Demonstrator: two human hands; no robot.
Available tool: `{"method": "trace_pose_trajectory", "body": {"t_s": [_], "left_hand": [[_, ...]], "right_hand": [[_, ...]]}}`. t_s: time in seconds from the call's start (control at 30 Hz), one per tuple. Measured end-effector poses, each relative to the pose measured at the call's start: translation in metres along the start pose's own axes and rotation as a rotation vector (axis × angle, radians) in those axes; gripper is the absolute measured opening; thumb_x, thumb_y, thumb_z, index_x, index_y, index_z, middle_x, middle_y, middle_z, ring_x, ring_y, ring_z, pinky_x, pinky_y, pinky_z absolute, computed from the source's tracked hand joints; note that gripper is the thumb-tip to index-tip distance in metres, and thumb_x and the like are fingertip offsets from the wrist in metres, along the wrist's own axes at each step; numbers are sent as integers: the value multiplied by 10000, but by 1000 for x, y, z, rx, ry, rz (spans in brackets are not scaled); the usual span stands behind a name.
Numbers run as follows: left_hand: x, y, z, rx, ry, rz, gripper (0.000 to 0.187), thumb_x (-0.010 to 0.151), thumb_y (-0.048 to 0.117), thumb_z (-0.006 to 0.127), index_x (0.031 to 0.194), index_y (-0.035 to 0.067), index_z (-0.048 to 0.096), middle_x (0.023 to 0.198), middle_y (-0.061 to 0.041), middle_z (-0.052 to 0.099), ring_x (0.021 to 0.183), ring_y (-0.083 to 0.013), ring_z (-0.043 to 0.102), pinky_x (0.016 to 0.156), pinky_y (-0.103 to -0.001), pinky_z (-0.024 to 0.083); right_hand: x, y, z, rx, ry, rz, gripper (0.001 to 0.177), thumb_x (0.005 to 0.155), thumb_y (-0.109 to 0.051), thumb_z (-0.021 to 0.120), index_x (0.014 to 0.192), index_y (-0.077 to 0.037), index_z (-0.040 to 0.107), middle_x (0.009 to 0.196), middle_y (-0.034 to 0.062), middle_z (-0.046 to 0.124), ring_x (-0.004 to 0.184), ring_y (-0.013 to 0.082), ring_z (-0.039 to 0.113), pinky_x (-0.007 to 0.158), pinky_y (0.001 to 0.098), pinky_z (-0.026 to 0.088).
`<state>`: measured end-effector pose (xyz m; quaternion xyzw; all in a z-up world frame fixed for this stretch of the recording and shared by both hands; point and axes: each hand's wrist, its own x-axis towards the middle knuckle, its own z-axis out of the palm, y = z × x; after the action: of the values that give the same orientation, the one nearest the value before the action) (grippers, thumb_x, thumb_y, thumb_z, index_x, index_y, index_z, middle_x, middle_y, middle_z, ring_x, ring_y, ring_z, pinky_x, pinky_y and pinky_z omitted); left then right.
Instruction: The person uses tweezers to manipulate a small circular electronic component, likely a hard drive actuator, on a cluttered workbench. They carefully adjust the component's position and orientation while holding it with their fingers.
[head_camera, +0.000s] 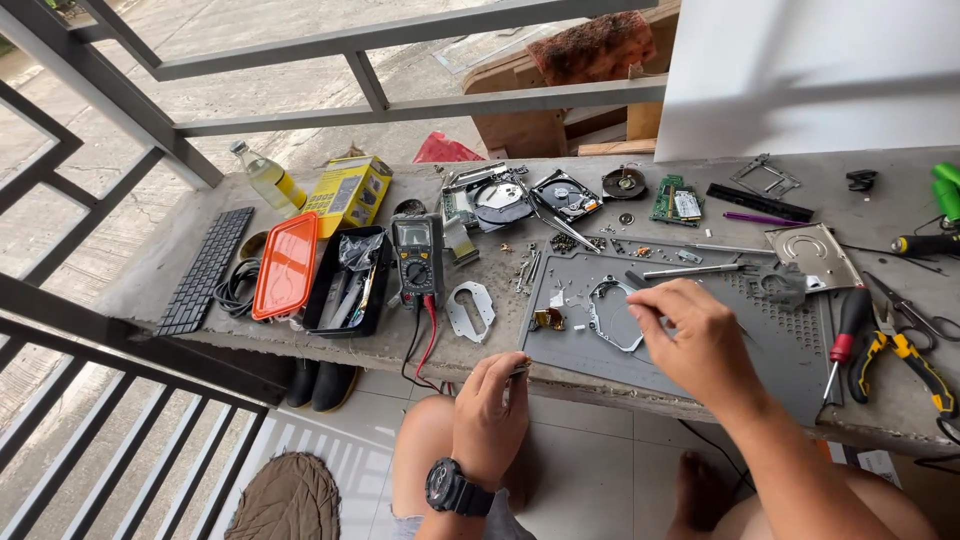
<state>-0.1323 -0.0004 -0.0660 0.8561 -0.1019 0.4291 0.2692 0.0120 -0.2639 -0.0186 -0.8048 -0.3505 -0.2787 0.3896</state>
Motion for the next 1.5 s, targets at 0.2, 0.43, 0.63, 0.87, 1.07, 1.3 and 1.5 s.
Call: {"method": "trace_pose_trajectory", "body": {"t_s": [0.2, 0.43, 0.63, 0.87, 1.07, 1.3, 1.5], "left_hand": [[-4, 1, 2, -93, 68, -142, 274, 1046, -16, 787, 1288, 105, 749, 1201, -87, 833, 1073, -233, 816, 847, -326, 726], [-7, -12, 0, -409, 187, -720, 397, 943, 67, 930, 1309, 141, 793, 1115, -56, 900, 974, -126, 848, 827, -262, 712], [-3, -17, -3, -427, 212, -800, 399, 941, 80, 933, 1317, 126, 808, 1077, -68, 883, 941, -131, 823, 829, -265, 704], [-4, -20, -2, -468, 197, -798, 411, 944, 75, 932, 1331, 121, 801, 1099, -64, 884, 968, -144, 831, 860, -274, 705], [-3, -17, 0, -495, 203, -806, 389, 950, 61, 928, 1314, 121, 802, 1086, -65, 875, 946, -133, 806, 841, -266, 687], [-5, -20, 3, -486, 203, -777, 396, 958, 66, 925, 1326, 123, 792, 1095, -55, 869, 962, -130, 809, 831, -261, 681], [-3, -16, 0, -509, 212, -808, 401, 949, 49, 925, 1322, 117, 796, 1106, -76, 893, 968, -141, 830, 890, -271, 705]], "right_hand": [[-4, -33, 22, 96, 15, -119, 112, 1016, -13, 844, 1113, -69, 837, 1036, 75, 803, 895, 199, 787, 867, 345, 685], [-12, -32, 42, 34, 77, -165, 100, 1048, -10, 809, 1137, -55, 818, 1030, 66, 773, 910, 233, 737, 865, 368, 652], [-11, -32, 45, -4, 102, -171, 89, 1048, -13, 806, 1130, -50, 804, 1013, 69, 755, 890, 248, 706, 879, 385, 631], [-13, -30, 47, 24, 102, -119, 100, 1033, -27, 821, 1126, -63, 830, 1009, 49, 781, 922, 219, 743, 897, 363, 663], [-14, -29, 49, 39, 98, -105, 98, 1034, -31, 817, 1120, -73, 838, 1008, 42, 791, 922, 211, 750, 907, 360, 662], [-13, -28, 48, 43, 98, -102, 91, 1030, -28, 826, 1108, -72, 843, 994, 43, 793, 914, 208, 749, 877, 350, 664], [-14, -28, 50, 47, 97, -101, 101, 1029, -28, 823, 1115, -77, 842, 1006, 40, 807, 939, 204, 766, 907, 350, 673]]}}
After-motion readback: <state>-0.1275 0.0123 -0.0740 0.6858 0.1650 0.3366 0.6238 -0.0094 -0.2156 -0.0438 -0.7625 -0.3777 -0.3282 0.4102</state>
